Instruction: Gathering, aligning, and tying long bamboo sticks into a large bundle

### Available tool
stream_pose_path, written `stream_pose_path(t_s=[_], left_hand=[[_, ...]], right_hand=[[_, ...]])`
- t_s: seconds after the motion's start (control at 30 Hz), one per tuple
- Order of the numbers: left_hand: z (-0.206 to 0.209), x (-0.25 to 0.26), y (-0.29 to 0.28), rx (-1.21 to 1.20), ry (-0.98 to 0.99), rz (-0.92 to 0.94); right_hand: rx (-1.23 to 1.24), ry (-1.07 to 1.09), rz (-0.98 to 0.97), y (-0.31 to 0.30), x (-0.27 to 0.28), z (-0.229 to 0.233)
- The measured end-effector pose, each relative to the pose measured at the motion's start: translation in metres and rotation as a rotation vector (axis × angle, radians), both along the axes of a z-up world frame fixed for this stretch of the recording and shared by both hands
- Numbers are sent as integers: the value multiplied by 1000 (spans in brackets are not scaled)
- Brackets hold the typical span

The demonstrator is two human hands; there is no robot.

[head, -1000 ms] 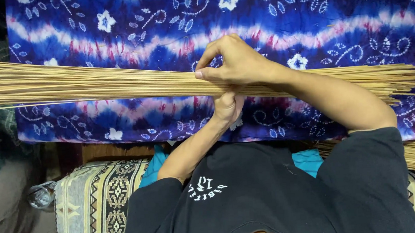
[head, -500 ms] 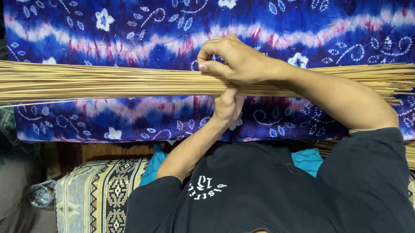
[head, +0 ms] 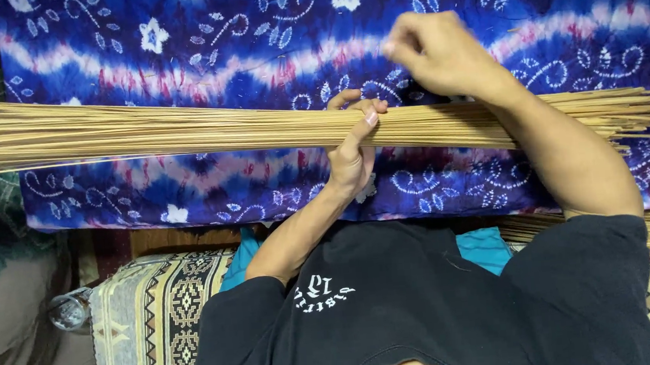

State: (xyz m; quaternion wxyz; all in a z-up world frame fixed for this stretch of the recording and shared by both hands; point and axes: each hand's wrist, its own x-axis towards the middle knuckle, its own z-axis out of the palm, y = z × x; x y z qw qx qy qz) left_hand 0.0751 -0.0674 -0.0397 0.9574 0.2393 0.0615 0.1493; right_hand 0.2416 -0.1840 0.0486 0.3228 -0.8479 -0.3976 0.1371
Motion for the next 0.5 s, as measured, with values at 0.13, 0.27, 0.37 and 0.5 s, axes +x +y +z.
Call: stream_pose_path(t_s=[0.13,0.27,0.37,0.5], left_hand=[[-1,0,1,-11,6,-19],[4,1,1,-13,-14,5],[9,3,0,-41,-12,9],[18,7,0,-77,10,35]], right_hand=[[-457,-639,-283,-67,13,-38],[-396,-350,-316,-102,0,-19],[-332,-142,-176,-106,-13,7],[-589,95,23,-104,-20,19]])
